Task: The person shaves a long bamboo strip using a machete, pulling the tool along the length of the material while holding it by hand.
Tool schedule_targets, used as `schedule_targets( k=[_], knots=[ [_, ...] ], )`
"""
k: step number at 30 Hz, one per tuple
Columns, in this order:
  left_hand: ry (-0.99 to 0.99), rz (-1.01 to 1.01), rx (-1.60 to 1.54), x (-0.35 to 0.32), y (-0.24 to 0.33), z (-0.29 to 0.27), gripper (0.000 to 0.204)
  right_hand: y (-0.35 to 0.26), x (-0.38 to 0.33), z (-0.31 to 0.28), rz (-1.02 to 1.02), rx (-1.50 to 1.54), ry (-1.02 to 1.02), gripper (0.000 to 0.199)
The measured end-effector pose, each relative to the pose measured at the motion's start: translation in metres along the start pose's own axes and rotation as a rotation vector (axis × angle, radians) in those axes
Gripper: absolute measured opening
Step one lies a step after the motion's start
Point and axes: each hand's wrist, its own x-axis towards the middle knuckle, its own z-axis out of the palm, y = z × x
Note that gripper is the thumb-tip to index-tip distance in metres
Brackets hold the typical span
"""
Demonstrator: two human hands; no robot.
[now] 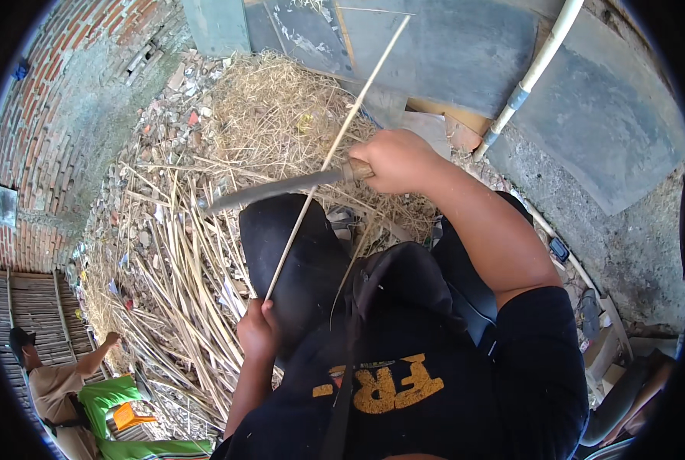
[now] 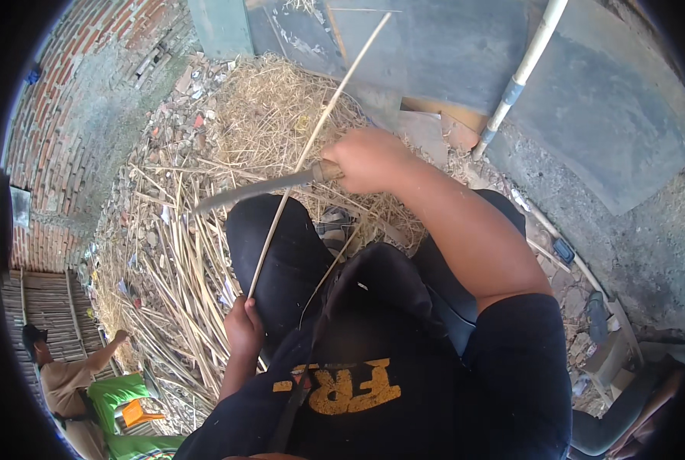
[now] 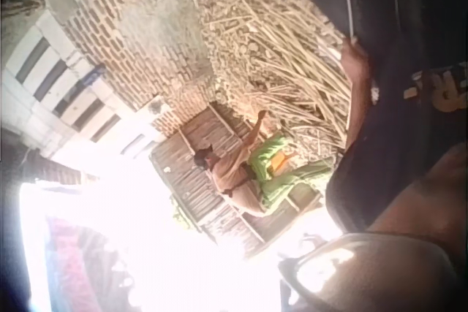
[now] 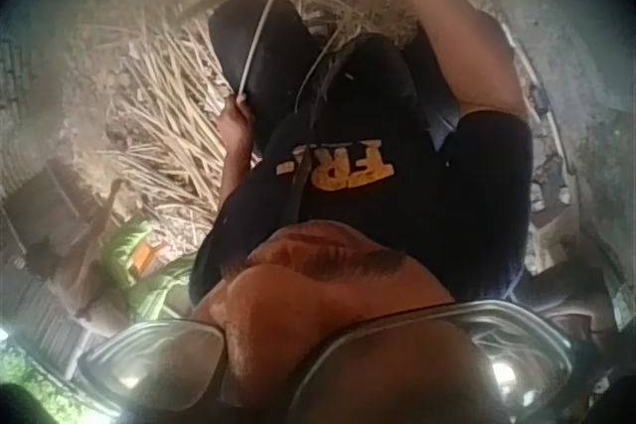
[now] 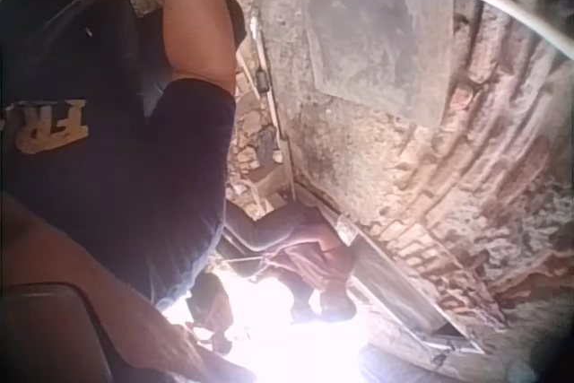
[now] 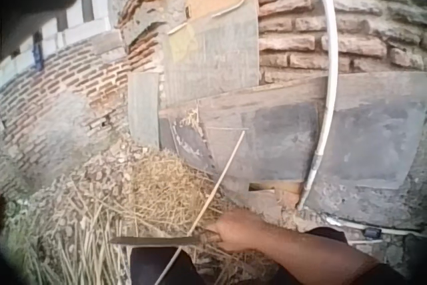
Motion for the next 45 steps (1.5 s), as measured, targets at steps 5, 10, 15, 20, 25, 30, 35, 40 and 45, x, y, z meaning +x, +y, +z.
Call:
schedule_targets(
  k=[5, 10, 15, 20, 25, 30, 35, 40, 45],
  knots=[
    [-0.038, -0.019, -0.032, 0.016, 0.012, -0.003, 0.029, 0.043, 0.004, 0.007, 0.158, 0.139, 0.037, 0.019],
    [-0.020, -0.019, -0.017, 0.001, 0.001, -0.004, 0.029, -0.011, -0.005, 0.002, 0.009, -0.047, 0.032, 0.022],
    [0.003, 0.003, 0.004, 0.008, 0.008, 0.002, 0.030, 0.024, 0.011, 0.009, 0.198, 0.212, 0.127, 0.017],
    [-0.006, 0.043, 0.031, 0.010, 0.007, -0.007, 0.030, 0.042, 0.004, -0.014, 0.250, -0.020, 0.161, 0.020],
    [-0.043, -0.006, -0.051, 0.005, 0.006, -0.002, 0.030, 0.010, -0.006, -0.018, 0.132, 0.067, 0.114, 0.018],
    [-0.012, 0.006, -0.042, 0.009, 0.008, 0.002, 0.033, 0.023, -0.003, -0.017, 0.036, -0.012, 0.049, 0.013],
    [-0.103, -0.017, -0.069, 0.014, 0.009, -0.012, 0.031, 0.054, 0.009, -0.012, 0.262, 0.134, 0.132, 0.024],
    [-0.161, -0.037, -0.189, 0.009, -0.001, -0.014, 0.036, 0.018, -0.005, -0.025, 0.184, 0.130, 0.250, 0.032],
    [-0.196, 0.002, -0.235, 0.022, 0.008, -0.025, 0.037, 0.030, -0.013, -0.024, 0.156, -0.051, 0.206, 0.030]
  ],
)
